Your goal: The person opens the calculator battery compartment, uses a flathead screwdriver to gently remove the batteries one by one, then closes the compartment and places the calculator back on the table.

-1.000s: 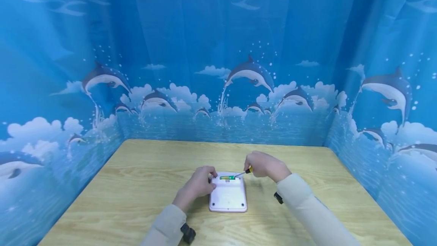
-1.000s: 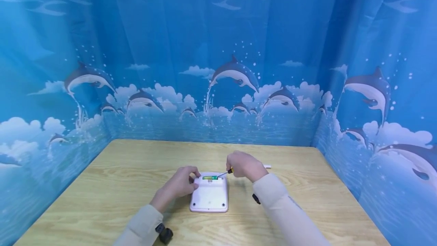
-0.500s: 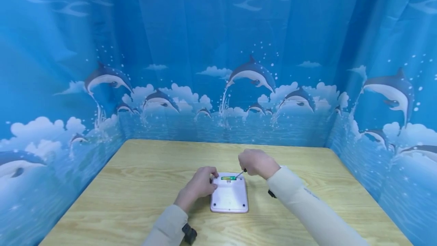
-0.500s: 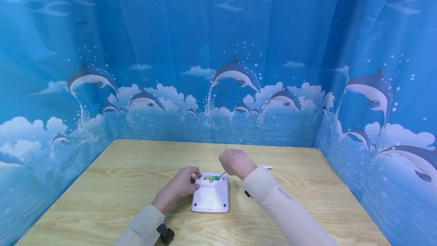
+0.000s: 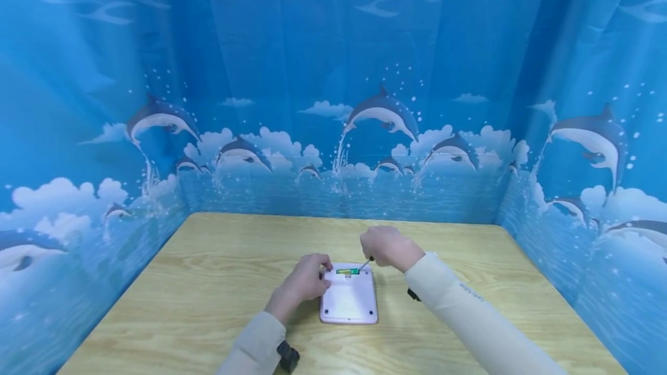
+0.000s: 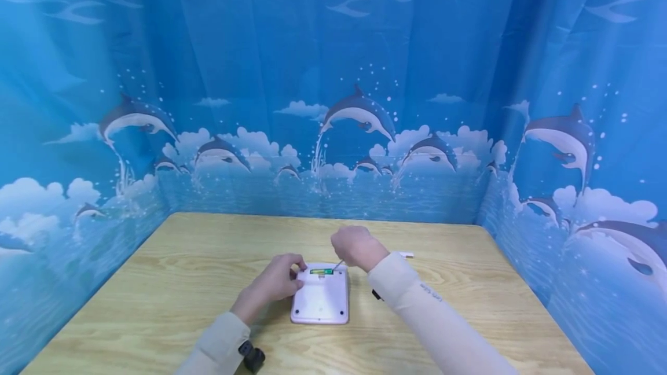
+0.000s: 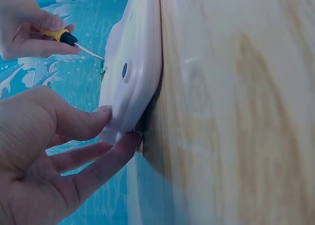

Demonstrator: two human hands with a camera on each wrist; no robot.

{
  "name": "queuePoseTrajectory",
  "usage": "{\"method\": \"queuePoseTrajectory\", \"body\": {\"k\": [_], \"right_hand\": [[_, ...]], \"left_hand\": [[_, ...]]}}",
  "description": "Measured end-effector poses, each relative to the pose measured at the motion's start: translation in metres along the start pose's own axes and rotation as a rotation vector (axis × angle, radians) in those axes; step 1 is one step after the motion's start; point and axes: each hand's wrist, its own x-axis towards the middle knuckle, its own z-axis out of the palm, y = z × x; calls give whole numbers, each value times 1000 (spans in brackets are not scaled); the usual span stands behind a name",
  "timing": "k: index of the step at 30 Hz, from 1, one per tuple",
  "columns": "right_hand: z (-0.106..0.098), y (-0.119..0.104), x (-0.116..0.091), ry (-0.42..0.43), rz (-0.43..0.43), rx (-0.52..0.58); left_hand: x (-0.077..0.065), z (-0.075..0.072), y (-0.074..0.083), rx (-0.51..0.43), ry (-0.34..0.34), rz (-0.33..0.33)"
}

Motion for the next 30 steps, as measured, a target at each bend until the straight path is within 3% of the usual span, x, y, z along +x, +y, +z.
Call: {"method": "queuePoseTrajectory", "body": {"k": [18,30], "right_hand": [[13,29,-7,-11,-11,298],[25,35,-11,20,-27,379]], "left_hand": [[2,-1,3,23,1,-32],[0,0,2,32,1,-8]]}}
